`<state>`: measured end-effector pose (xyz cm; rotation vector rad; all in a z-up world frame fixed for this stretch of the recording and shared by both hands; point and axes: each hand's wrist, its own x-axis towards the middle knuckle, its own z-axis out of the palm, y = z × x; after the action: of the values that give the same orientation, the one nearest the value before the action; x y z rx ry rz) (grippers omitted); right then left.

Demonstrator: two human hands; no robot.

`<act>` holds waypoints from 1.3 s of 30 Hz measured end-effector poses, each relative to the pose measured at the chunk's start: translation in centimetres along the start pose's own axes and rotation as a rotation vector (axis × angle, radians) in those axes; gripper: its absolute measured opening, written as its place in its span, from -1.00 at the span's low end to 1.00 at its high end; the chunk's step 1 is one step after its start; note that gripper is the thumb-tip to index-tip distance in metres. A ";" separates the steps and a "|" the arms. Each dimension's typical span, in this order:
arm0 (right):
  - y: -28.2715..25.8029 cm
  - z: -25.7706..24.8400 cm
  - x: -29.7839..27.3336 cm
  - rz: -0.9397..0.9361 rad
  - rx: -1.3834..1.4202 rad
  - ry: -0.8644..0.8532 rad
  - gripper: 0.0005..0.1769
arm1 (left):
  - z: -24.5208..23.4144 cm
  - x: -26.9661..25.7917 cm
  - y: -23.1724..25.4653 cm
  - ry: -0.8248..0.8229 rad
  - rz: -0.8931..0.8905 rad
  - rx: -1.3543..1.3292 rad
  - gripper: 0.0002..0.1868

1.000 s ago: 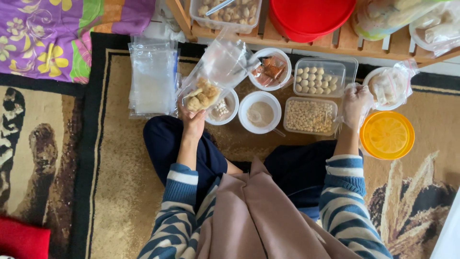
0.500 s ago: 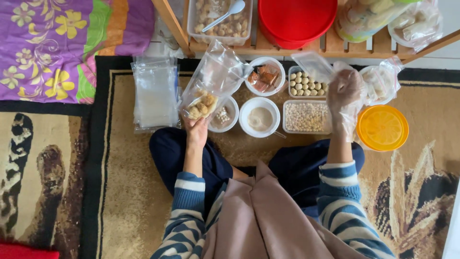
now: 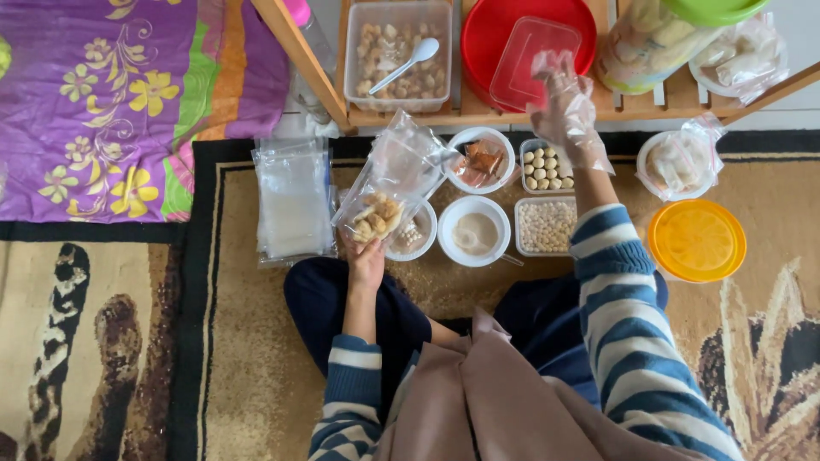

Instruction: Packaging various snacks into small plastic bags using a spoon and hands

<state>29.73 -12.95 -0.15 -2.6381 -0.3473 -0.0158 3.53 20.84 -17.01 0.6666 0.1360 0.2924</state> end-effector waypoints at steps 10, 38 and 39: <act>22.5 8.7 -7.4 0.267 -0.048 0.548 -0.76 | -1.9 0.6 -1.4 0.032 -0.069 0.012 -0.05; 21.7 15.1 -6.4 0.347 -0.522 -0.282 -0.60 | -4.9 0.3 -1.4 0.047 -0.277 -0.139 -0.25; 23.0 16.2 -6.0 0.354 -0.550 -0.301 -0.60 | -3.3 0.1 -0.9 0.053 -0.290 -0.148 -0.28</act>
<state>28.78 -26.59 -25.47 -3.2156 0.0475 0.4663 3.13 22.17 -20.18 0.4851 0.2567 0.0408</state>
